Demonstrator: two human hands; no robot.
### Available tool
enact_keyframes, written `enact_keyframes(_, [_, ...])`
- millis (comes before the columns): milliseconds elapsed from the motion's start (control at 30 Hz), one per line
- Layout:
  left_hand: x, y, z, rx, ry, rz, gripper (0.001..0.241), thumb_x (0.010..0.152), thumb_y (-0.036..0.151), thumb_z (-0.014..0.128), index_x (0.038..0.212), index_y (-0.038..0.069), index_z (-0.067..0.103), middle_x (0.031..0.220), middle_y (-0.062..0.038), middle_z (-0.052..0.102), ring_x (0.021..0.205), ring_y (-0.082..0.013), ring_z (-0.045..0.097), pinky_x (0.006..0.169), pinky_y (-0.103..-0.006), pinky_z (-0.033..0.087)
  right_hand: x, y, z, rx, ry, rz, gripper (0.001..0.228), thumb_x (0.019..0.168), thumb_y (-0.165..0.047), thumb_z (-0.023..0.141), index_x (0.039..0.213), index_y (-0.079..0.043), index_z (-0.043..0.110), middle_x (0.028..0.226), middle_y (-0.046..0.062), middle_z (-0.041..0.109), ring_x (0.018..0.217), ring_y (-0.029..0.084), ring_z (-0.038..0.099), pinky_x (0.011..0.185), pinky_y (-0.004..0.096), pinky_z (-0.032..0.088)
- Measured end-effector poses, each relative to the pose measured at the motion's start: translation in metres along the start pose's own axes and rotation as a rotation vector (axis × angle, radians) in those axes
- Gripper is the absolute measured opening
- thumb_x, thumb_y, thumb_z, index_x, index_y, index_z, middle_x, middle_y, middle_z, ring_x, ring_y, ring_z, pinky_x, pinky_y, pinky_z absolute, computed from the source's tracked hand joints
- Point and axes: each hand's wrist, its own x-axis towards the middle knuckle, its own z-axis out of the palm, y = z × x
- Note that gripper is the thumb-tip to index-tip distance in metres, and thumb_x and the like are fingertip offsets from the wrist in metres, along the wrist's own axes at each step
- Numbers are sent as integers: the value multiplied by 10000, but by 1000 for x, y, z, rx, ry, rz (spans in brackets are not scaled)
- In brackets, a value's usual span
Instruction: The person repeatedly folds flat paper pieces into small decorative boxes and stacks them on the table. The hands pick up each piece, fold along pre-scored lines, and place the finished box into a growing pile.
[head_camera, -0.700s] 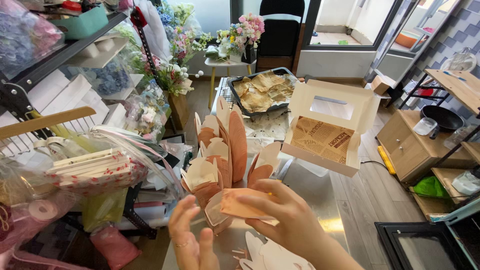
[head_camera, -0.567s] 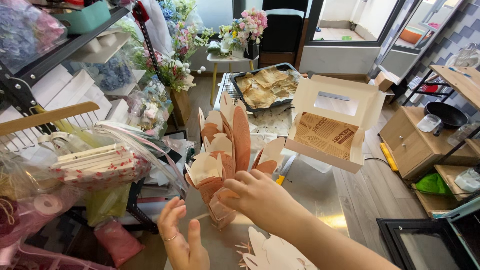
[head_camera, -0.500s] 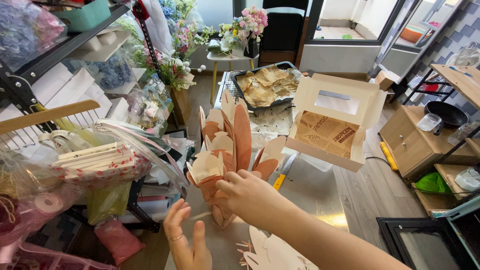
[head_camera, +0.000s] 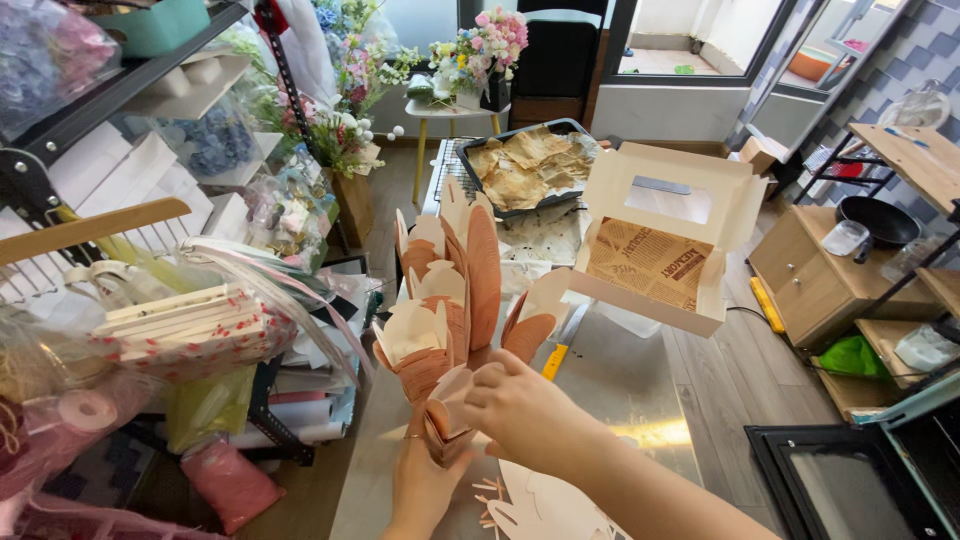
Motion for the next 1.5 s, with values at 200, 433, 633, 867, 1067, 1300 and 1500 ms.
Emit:
enact_keyframes(200, [13, -11, -2, -27, 77, 333, 800, 705, 172, 883, 1401, 129, 491, 1147, -118, 728, 992, -260, 755, 822, -380, 585, 12, 21, 33, -228, -263, -21, 83, 778, -180, 721, 698, -189, 737, 678, 45, 694, 793, 277, 634, 935, 360, 453])
enact_keyframes(433, [19, -17, -4, 114, 13, 280, 573, 763, 204, 879, 1229, 81, 570, 922, -170, 675, 857, -327, 701, 785, -406, 580, 32, 17, 53, -114, -357, 13, 110, 798, -207, 711, 695, -176, 731, 704, 23, 715, 745, 229, 651, 857, 393, 436])
enact_keyframes(633, [18, -24, 0, 85, 74, 420, 630, 734, 211, 894, 1197, 14, 517, 998, -167, 666, 876, -359, 667, 719, -453, 552, 32, 5, 57, -192, -382, 20, 121, 808, -252, 721, 707, -184, 725, 677, 7, 705, 713, 208, 668, 810, 396, 413])
enact_keyframes(867, [21, -28, -3, 117, 39, 442, 619, 725, 205, 850, 1244, 59, 546, 988, -152, 720, 902, -350, 707, 737, -442, 562, 24, 3, 49, -184, -282, -3, 156, 813, -245, 690, 669, -198, 727, 642, -10, 677, 655, 188, 629, 789, 377, 395])
enact_keyframes(1067, [24, -32, -3, 153, 78, 461, 665, 748, 221, 847, 1282, 4, 516, 1014, -186, 694, 881, -366, 696, 721, -434, 563, 23, 2, 55, -149, -299, -43, 196, 885, -278, 639, 731, -291, 759, 610, -7, 664, 630, 199, 624, 785, 394, 386])
enact_keyframes(1300, [22, -29, 0, 164, 39, 287, 893, 739, 271, 841, 1496, 75, 412, 1048, -129, 724, 890, -297, 732, 743, -391, 589, 19, 7, 56, -148, -252, -39, 197, 869, -243, 652, 727, -328, 757, 637, -32, 678, 650, 169, 637, 880, 356, 417])
enact_keyframes(1500, [20, -26, -2, 177, 107, 468, 747, 718, 185, 874, 1359, 62, 510, 1099, -167, 707, 956, -352, 695, 761, -429, 564, 17, 3, 66, -196, -172, -67, 84, 758, -236, 694, 694, -238, 747, 685, -28, 688, 679, 184, 654, 916, 355, 428])
